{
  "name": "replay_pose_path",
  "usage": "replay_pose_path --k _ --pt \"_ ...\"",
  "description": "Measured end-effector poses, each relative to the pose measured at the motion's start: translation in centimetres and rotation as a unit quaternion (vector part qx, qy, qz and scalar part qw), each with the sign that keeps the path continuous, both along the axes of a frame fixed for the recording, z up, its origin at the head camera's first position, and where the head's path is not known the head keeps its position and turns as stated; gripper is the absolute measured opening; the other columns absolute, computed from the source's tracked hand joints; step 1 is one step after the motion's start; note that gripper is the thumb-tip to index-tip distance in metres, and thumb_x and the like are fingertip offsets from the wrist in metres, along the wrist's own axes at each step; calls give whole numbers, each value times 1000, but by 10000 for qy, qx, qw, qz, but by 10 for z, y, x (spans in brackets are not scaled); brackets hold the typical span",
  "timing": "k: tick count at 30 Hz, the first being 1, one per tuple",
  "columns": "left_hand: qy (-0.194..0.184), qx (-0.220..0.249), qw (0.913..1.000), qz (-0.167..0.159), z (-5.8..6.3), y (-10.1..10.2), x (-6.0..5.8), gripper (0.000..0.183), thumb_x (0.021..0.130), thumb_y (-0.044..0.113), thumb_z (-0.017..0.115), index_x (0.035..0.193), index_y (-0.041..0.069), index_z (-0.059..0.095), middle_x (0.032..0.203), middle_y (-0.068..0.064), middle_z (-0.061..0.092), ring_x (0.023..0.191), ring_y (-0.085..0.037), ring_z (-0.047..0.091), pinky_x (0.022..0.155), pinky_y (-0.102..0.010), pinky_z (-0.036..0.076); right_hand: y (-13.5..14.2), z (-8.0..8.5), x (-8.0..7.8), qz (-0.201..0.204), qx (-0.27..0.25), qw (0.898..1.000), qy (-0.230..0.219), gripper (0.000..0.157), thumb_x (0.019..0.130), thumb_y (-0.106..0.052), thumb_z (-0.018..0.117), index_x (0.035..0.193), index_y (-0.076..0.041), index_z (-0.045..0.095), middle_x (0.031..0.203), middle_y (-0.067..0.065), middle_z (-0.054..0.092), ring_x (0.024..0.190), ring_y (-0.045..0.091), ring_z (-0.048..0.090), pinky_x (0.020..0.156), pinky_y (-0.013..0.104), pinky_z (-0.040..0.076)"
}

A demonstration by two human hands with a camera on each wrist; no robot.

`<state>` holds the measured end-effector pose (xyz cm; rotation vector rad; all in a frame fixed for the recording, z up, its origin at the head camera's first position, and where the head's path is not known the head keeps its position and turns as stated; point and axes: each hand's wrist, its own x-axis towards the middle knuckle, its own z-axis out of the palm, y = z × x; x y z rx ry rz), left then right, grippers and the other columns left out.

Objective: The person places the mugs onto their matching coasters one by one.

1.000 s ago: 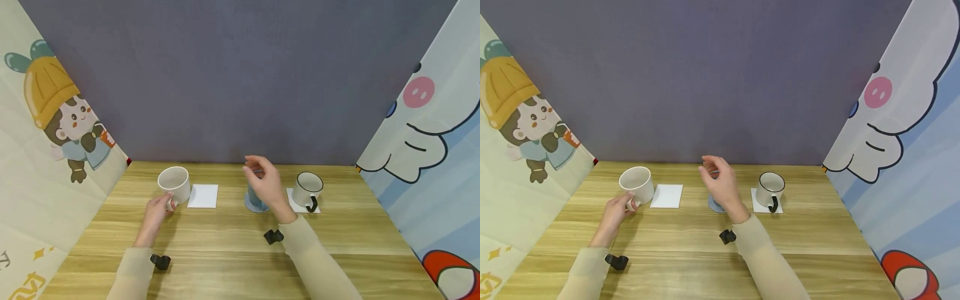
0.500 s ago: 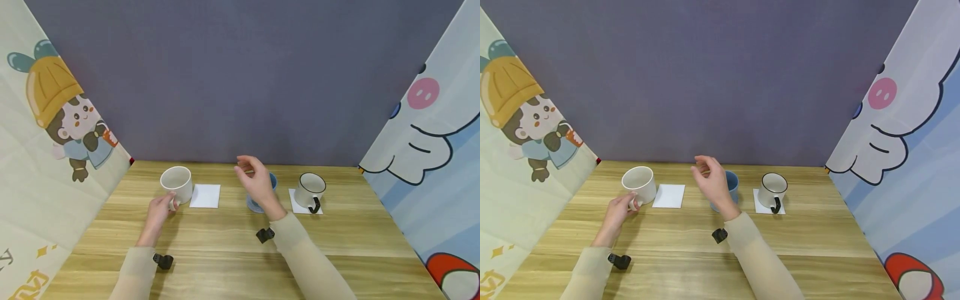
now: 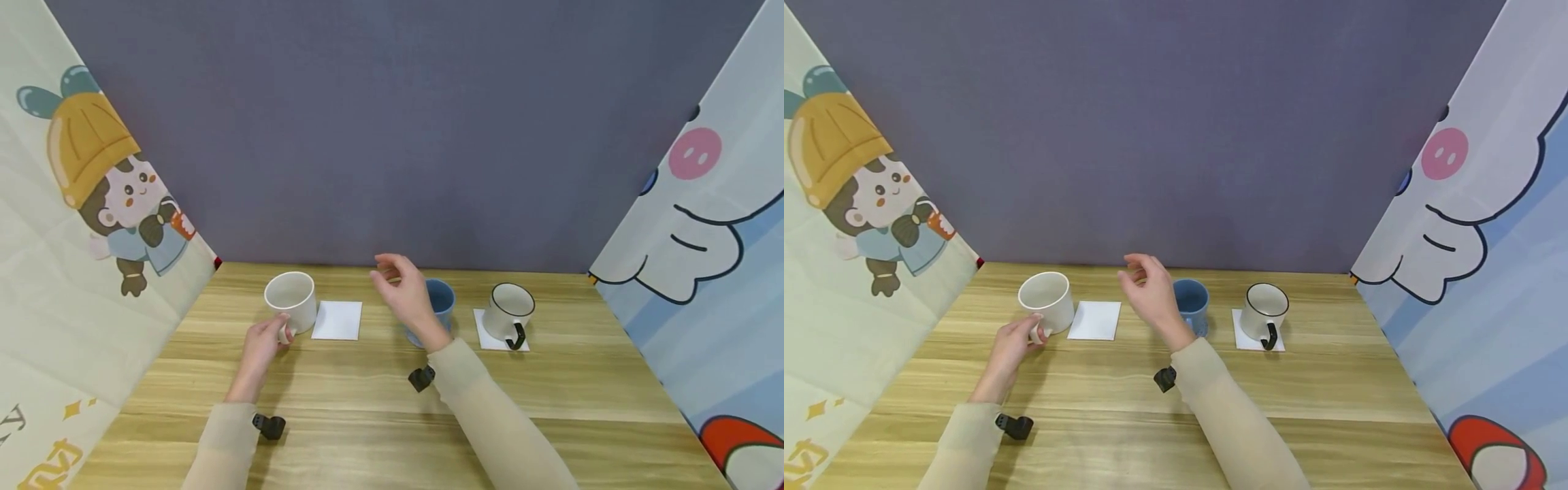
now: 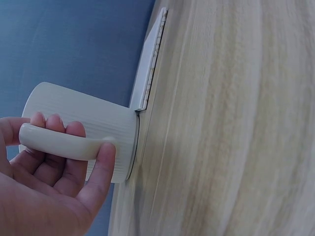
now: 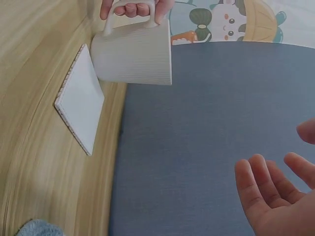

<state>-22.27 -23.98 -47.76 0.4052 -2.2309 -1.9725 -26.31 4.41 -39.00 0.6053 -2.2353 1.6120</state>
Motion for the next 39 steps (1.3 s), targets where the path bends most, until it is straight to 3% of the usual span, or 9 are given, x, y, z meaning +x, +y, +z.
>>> replay_pose_path --k 7,13,21,31,39 --pt "1 -16 10000 -3 -1 1 -1 41 106 26 54 80 -3 64 72 0 62 75 -14 59 78 -33 54 -11 -6 -8 68 139 9992 -380 32 97 -16 68 127 -6 66 117 18 65 98 25 64 86 39 55" --pt "-21 11 10000 10 -1 0 -2 40 105 26 54 77 -1 63 70 0 62 74 -14 59 77 -32 54 -20 -13 -15 81 419 9960 -780 32 97 -18 68 128 -9 66 118 12 65 99 23 63 80 38 56" --pt "13 -14 10000 34 -1 1 -2 40 106 27 54 80 -3 63 72 -1 62 75 -14 58 78 -33 54 -29 -22 -23 103 771 9922 -974 34 98 -21 66 129 -7 65 119 13 64 102 28 64 82 40 55" --pt "12 0 10000 -3 -2 2 0 40 106 28 54 77 2 64 74 -2 62 76 -15 58 77 -32 53 -35 -51 -33 74 1390 9847 -1043 37 94 -18 68 128 -3 66 116 14 66 96 23 65 84 37 55" --pt "-4 -14 10000 57 -1 2 1 41 105 30 55 76 1 63 72 -3 63 78 -16 58 79 -34 53 -38 -71 -36 170 1650 9799 -1106 38 94 -19 68 128 -2 65 116 17 66 97 26 65 87 41 54"
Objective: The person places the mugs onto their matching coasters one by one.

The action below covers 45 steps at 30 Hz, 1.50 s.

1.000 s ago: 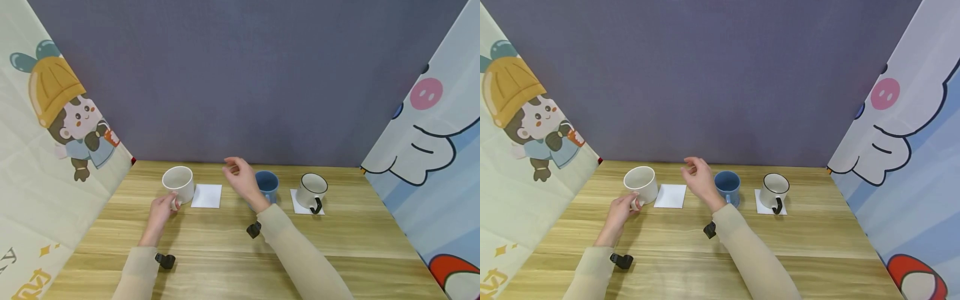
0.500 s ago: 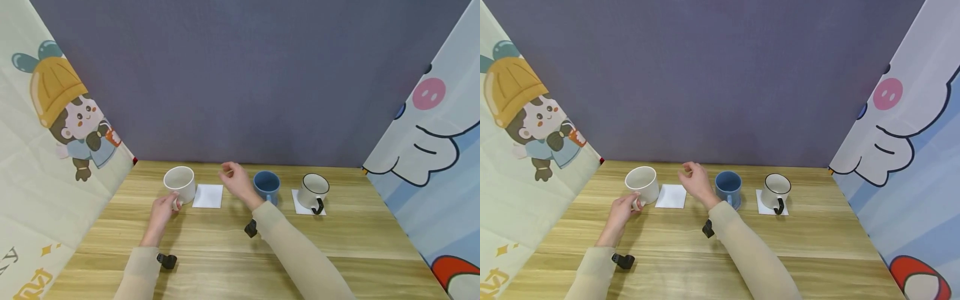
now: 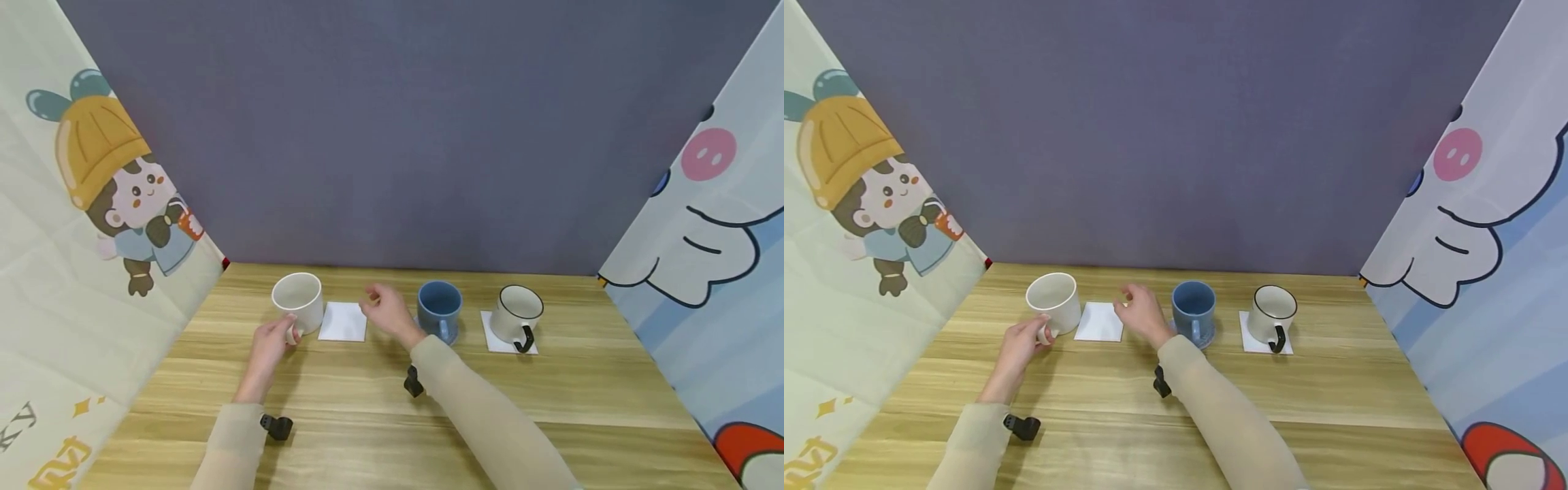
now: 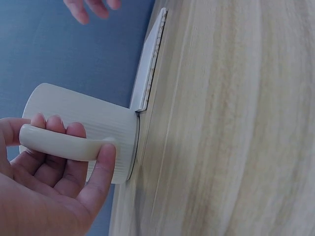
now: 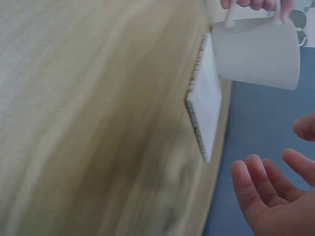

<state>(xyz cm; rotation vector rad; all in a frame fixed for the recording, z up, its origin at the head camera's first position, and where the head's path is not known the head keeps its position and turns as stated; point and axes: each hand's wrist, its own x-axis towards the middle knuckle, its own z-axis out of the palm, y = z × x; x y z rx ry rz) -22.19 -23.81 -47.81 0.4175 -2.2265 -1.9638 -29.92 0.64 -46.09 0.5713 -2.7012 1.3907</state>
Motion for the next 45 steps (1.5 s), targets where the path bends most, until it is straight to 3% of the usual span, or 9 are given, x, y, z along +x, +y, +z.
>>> replay_pose_path --k 7,17,24,39,45 --pt "-7 9 10000 9 -1 0 0 40 106 28 54 78 0 64 74 -3 63 76 -16 58 78 -33 52 -5 -18 -3 41 287 9995 -145 39 94 -21 70 126 1 66 113 17 66 93 25 63 86 42 54" --pt "12 1 10000 7 -3 1 -2 40 106 27 54 79 -2 64 74 -3 63 77 -16 58 78 -32 53 -10 -31 -4 -2 358 9986 -388 36 94 -18 69 124 0 66 114 16 67 102 28 64 90 43 52" --pt "40 4 10000 9 -1 3 -2 40 106 27 54 79 -1 64 75 -5 64 77 -16 58 78 -32 53 -9 -36 -5 51 589 9969 -516 37 93 -17 69 125 1 66 117 16 67 108 29 62 96 43 50" --pt "63 -3 10000 50 0 4 -1 41 105 27 54 78 -2 64 74 -4 63 77 -16 58 77 -32 53 -16 -40 -6 130 1269 9917 -149 45 85 -12 72 126 5 67 123 19 63 119 32 55 107 42 43" --pt "36 -68 9999 152 0 4 -1 42 105 27 55 80 -6 64 72 -3 63 75 -16 58 74 -31 53 -17 -41 -5 86 1209 9922 -293 47 85 -13 74 128 3 66 126 18 59 121 32 54 107 42 43"
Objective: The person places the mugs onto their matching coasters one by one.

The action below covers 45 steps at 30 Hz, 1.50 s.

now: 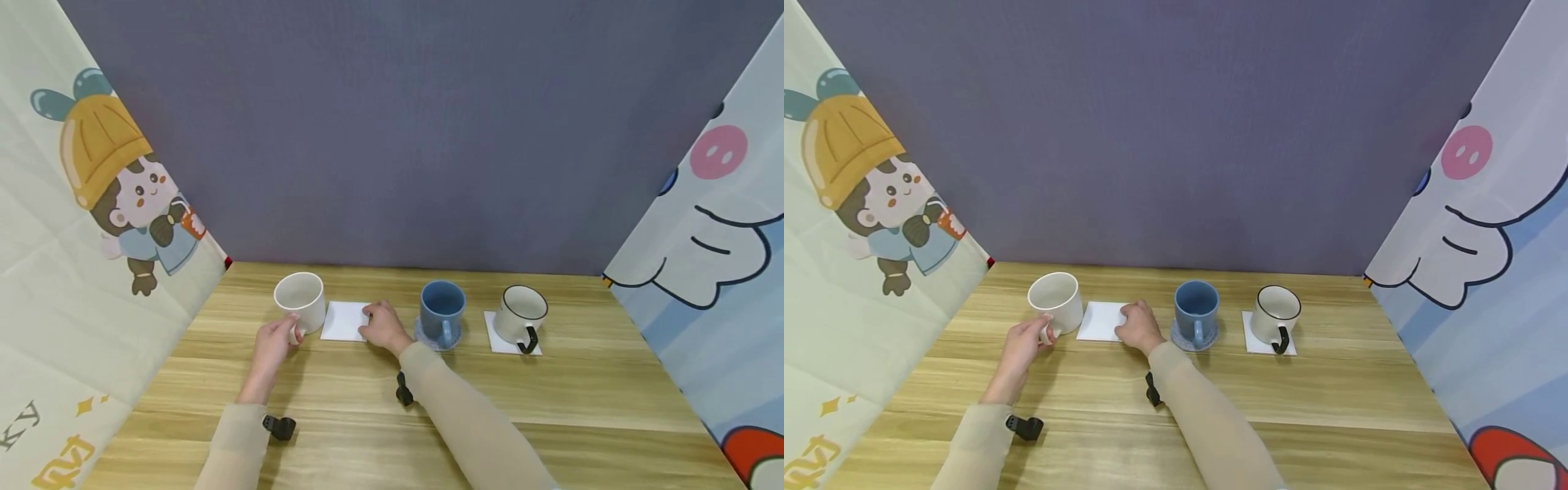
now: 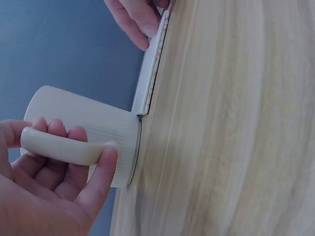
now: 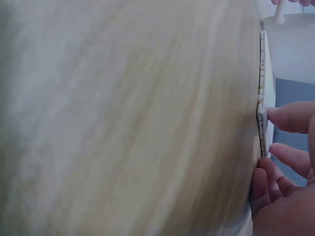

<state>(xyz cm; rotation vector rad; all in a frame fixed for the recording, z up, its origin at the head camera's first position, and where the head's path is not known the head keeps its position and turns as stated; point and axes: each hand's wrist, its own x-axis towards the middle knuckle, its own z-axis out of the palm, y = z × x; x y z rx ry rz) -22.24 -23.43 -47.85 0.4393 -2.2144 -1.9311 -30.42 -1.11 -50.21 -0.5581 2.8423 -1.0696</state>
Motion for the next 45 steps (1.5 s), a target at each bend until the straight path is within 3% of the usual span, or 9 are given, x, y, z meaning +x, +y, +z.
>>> replay_pose_path --k 10,23,29,45 --pt "-18 -337 9990 292 3 5 1 41 104 28 55 79 -3 65 70 -3 62 73 -17 52 68 -27 45 1 -2 0 -28 -164 9998 -116 48 86 -13 74 130 3 65 129 17 57 121 32 54 107 41 43" --pt "133 -488 9965 668 -2 13 1 37 104 25 54 79 -2 63 70 -4 60 72 -17 52 65 -27 48 2 -4 0 -63 -260 9996 -102 47 85 -13 74 129 2 66 129 17 57 121 32 55 107 42 44" --pt "128 -589 9957 703 2 14 3 42 104 26 55 80 -7 63 68 -5 61 70 -18 51 64 -27 45 3 -3 0 -43 -283 9995 -152 47 86 -14 73 130 2 65 130 16 56 121 32 55 106 42 44" --pt "207 -451 9968 633 7 13 6 39 104 24 55 81 -6 64 67 -2 60 73 -17 52 67 -29 47 3 -5 -1 -78 -302 9994 -139 47 86 -14 74 130 1 65 129 15 57 120 31 55 107 42 44"
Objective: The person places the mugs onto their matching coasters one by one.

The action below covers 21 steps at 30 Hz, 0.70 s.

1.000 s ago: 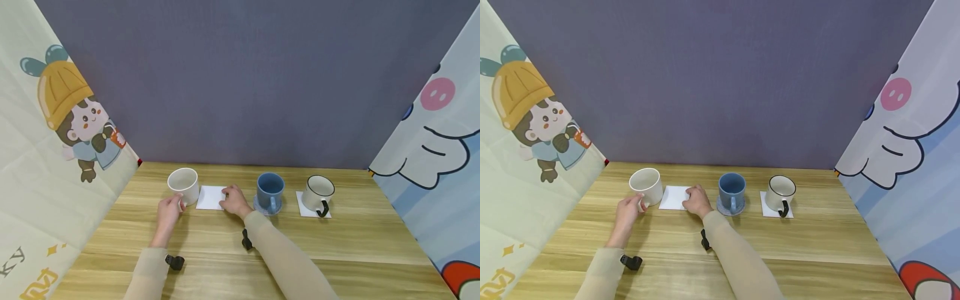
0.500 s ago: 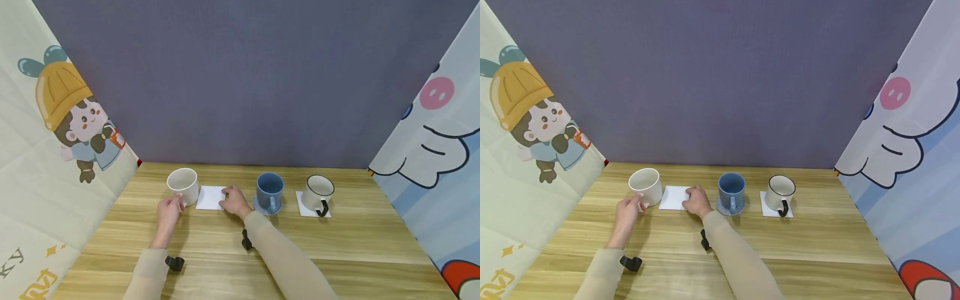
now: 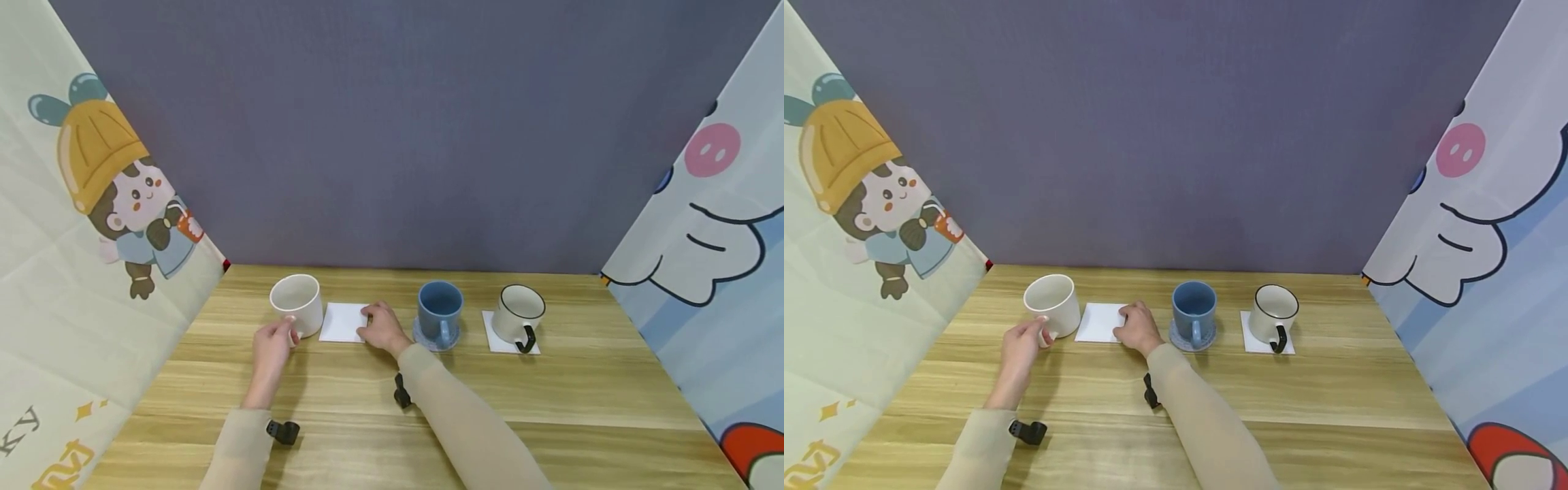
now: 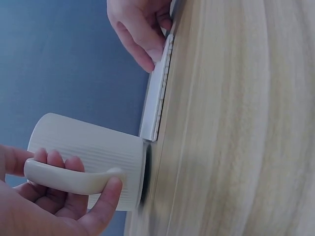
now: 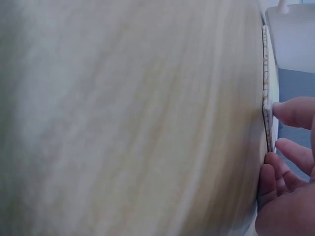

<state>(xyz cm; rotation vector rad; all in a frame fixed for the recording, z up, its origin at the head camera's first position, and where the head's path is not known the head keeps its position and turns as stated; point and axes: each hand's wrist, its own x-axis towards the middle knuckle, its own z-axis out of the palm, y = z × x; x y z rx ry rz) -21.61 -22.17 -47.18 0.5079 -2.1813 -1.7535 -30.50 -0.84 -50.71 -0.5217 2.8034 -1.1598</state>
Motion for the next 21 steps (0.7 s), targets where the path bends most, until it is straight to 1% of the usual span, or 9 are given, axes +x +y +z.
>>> replay_pose_path --k 4,8,14,17,21 --pt "102 -51 9999 104 2 1 3 39 103 24 56 75 -2 64 68 -2 60 74 -18 50 66 -29 43 0 0 -1 27 -49 10000 37 48 85 -15 75 129 1 66 129 15 58 120 31 56 107 42 44" --pt "137 -150 9997 160 6 3 5 40 103 26 57 74 0 65 69 -1 60 74 -19 48 65 -30 39 0 -1 0 39 -85 9999 88 48 85 -15 76 128 2 66 128 15 59 120 31 56 106 42 44" --pt "80 -115 9998 124 12 6 6 39 103 27 58 81 -3 68 68 1 62 70 -17 48 64 -29 39 2 -1 1 26 -154 9999 73 47 84 -13 75 128 2 66 128 14 59 115 29 58 103 40 47" --pt "90 -95 9999 104 14 9 7 39 103 28 57 81 -3 67 68 1 62 71 -17 49 64 -29 39 3 -2 1 36 -155 9999 46 48 83 -12 74 128 2 66 127 13 59 110 27 58 100 39 48" --pt "208 -201 9995 138 15 14 8 39 102 26 58 77 -2 67 67 1 62 69 -17 48 62 -29 38 4 -3 0 37 -192 9998 4 49 82 -10 74 129 3 65 128 14 59 112 27 58 101 39 48"
